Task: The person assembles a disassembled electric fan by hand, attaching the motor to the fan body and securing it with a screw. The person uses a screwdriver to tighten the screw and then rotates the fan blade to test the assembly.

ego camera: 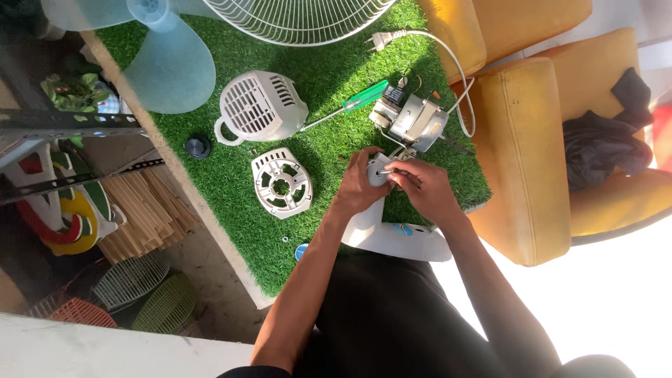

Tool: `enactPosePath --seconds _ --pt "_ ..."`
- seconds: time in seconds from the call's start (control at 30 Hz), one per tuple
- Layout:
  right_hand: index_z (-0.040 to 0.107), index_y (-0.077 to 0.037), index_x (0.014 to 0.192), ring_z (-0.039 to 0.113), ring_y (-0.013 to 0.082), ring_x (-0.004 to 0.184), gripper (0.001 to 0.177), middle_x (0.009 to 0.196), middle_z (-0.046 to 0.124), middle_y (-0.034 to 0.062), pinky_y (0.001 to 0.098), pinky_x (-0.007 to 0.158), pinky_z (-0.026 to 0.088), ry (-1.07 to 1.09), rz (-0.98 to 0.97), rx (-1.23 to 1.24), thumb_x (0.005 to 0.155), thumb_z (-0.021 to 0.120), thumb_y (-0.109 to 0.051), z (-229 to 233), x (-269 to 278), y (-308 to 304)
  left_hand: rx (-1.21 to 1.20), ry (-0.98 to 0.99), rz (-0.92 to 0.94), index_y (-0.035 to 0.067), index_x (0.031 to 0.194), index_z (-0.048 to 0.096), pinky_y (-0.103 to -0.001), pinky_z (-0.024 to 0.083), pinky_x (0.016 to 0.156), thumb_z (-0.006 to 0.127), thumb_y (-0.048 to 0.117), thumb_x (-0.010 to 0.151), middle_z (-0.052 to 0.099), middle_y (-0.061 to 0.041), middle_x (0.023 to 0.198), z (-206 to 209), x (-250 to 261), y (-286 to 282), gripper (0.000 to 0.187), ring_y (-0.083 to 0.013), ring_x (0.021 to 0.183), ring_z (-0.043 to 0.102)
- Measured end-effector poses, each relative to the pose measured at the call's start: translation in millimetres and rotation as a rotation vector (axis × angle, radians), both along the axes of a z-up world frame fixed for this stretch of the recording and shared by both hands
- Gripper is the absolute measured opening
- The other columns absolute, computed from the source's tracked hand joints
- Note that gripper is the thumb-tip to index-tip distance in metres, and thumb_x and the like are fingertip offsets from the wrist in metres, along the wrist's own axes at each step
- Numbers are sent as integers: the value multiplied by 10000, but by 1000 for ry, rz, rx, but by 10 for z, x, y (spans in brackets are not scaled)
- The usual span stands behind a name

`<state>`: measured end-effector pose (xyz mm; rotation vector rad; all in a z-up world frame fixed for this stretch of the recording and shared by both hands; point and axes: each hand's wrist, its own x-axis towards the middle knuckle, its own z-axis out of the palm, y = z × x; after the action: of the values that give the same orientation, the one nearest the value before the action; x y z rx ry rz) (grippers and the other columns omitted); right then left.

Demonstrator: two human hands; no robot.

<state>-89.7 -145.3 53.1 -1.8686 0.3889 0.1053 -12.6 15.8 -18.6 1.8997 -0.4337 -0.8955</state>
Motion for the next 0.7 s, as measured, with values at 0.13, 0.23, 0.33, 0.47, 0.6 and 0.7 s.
enactPosePath --seconds 0.13,0.23,0.33,0.47,0.6,0.7 --pt "724 -52 1100 700 244 734 189 1005 745 114 340 651 550 35 111 -175 915 738 -89 106 109 42 -42 -45 -4 103 1395 475 -460 548 953 869 176 661 596 -210 1277 -10 14 12 837 -395 1144 635" --pt "743 -66 1078 672 281 722 185 920 702 133 368 643 534 -37 115 -210 894 751 -93 164 174 66 -37 -13 15 116 1390 482 -456 556 948 880 180 641 604 -207 1257 -27 0 19 850 -394 1126 648" --pt "743 -51 1047 672 285 700 180 901 697 137 372 631 533 2 130 -225 872 757 -87 177 219 75 -46 -22 23 121 1389 485 -458 551 958 890 193 645 636 -194 1230 -48 -21 19 850 -392 1132 654" --pt "734 -36 1036 694 298 765 162 916 714 141 376 677 541 -35 152 -223 879 751 -70 167 213 115 -41 -37 24 120 1387 485 -458 544 955 910 214 633 648 -195 1217 -62 -24 7 871 -387 1131 652" --pt "730 -33 1047 717 282 786 159 948 734 145 368 689 558 16 94 -198 890 727 -56 135 194 158 -37 4 18 130 1392 485 -449 548 958 906 216 632 651 -185 1219 -59 -22 15 873 -368 1131 664" --pt "741 -45 1042 720 263 761 165 912 730 143 358 673 557 13 80 -198 880 745 -75 125 169 157 -31 -1 15 137 1397 477 -449 547 970 911 211 629 650 -183 1227 -57 -15 7 885 -368 1142 660"
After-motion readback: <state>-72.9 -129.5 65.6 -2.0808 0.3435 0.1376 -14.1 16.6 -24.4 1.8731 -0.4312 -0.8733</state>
